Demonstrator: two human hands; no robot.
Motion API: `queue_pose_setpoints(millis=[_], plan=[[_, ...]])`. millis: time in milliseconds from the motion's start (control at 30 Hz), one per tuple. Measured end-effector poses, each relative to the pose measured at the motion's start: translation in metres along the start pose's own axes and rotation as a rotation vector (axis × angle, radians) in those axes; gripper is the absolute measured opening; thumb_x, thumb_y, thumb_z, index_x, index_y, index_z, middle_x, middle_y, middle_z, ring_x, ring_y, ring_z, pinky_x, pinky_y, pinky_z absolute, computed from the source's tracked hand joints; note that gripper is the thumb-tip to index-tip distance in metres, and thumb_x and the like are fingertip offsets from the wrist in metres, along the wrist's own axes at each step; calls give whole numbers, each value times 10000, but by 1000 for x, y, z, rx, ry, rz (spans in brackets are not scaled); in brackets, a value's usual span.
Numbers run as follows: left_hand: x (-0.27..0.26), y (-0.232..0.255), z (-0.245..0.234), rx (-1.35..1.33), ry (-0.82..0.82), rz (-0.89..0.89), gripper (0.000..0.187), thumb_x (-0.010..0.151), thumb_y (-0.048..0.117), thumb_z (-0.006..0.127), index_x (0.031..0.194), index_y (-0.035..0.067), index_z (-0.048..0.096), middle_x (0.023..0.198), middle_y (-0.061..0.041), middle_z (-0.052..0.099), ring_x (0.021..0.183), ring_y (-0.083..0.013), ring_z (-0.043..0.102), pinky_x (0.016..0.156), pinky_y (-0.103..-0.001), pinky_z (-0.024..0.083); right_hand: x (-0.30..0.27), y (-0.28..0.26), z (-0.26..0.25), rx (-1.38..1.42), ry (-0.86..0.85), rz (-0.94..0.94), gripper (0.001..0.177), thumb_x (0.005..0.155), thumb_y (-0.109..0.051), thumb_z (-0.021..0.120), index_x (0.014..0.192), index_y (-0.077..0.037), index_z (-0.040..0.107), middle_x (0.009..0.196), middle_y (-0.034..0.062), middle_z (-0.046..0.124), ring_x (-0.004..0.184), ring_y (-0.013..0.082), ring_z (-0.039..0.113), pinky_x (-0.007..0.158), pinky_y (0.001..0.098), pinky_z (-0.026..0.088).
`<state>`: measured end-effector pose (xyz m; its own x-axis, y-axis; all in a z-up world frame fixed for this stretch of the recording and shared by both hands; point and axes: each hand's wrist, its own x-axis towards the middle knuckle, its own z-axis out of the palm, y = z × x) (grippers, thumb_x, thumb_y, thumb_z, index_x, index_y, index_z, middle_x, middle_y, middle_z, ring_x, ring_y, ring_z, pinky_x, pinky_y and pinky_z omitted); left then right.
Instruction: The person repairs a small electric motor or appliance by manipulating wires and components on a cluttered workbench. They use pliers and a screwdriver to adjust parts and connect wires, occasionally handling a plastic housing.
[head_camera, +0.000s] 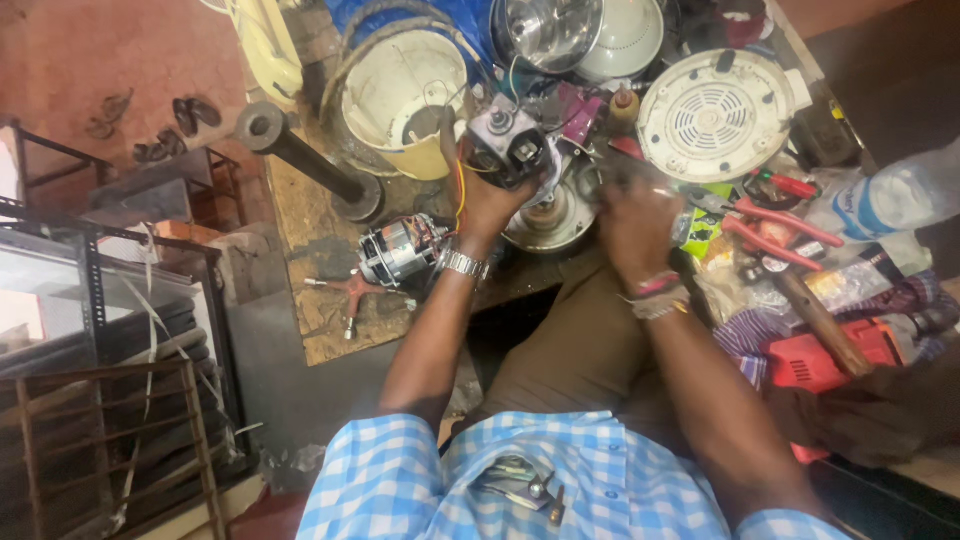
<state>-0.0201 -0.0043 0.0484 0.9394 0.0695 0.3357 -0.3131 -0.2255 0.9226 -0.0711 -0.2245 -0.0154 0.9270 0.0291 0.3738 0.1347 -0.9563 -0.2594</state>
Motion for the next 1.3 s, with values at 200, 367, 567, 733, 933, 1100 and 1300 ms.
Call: queue_pose_setpoints(millis=[200, 367, 567, 733, 933, 1100, 1300], plan=[[-15, -18, 17, 199, 25, 73, 1389, 587, 269, 1029, 1592, 32, 99, 1400, -214, 606, 1263, -337, 643, 1110, -407, 498, -39, 19, -5, 1014, 124, 476, 188, 973, -76, 728, 1153, -42, 685, 1077, 65, 707, 995, 162, 641, 925, 292, 508], [-19, -30, 21, 187, 7, -23, 1385, 597, 297, 1032, 1592, 41, 104, 1421, -209, 579, 1276, -313, 641, 1104, -390, 524, -56, 17, 19, 1001, 279, 398, 227, 957, 4, 714, 1179, -9, 672, 1123, 59, 689, 1008, 145, 624, 900, 278, 503], [-15, -43, 24, -24, -53, 31, 1400, 616, 193, 1012, 1615, 53, 41, 1461, -200, 562, 1342, -330, 607, 1161, -418, 497, -55, 16, 12, 841, 305, 294, 195, 939, -4, 744, 1122, -8, 677, 1141, 124, 689, 1065, 226, 646, 909, 331, 525], [-22, -43, 20, 94, -93, -14, 1420, 554, 251, 1020, 1599, 49, 80, 1455, -234, 546, 1325, -331, 591, 1150, -426, 486, -54, 10, 5, 805, 297, 263, 186, 950, -12, 738, 1126, 1, 682, 1132, 141, 702, 1063, 258, 662, 941, 366, 525], [-31, -44, 17, 425, -129, 101, 1363, 566, 358, 995, 1579, 58, 134, 1536, -265, 457, 1372, -425, 505, 1202, -529, 293, -57, 5, 2, 926, 256, 311, 200, 1012, -48, 686, 1202, 10, 667, 1131, 122, 717, 1053, 210, 665, 944, 347, 517], [-53, -62, 13, 506, -116, 115, 1214, 678, 349, 898, 1581, -4, 167, 1560, -261, 411, 1418, -469, 442, 1232, -585, 167, -64, -14, 0, 1429, 205, 472, 268, 1060, -113, 615, 1302, 1, 621, 1152, 34, 709, 1025, 103, 638, 931, 272, 507], [-157, -51, 26, 517, 136, 6, 527, 976, 297, 781, 1377, 61, 532, 1367, -195, 598, 1314, -383, 565, 1142, -472, 448, -76, -26, -8, 1546, 136, 434, 297, 1057, -117, 627, 1321, 18, 635, 1087, 43, 723, 911, 119, 664, 857, 278, 537]])
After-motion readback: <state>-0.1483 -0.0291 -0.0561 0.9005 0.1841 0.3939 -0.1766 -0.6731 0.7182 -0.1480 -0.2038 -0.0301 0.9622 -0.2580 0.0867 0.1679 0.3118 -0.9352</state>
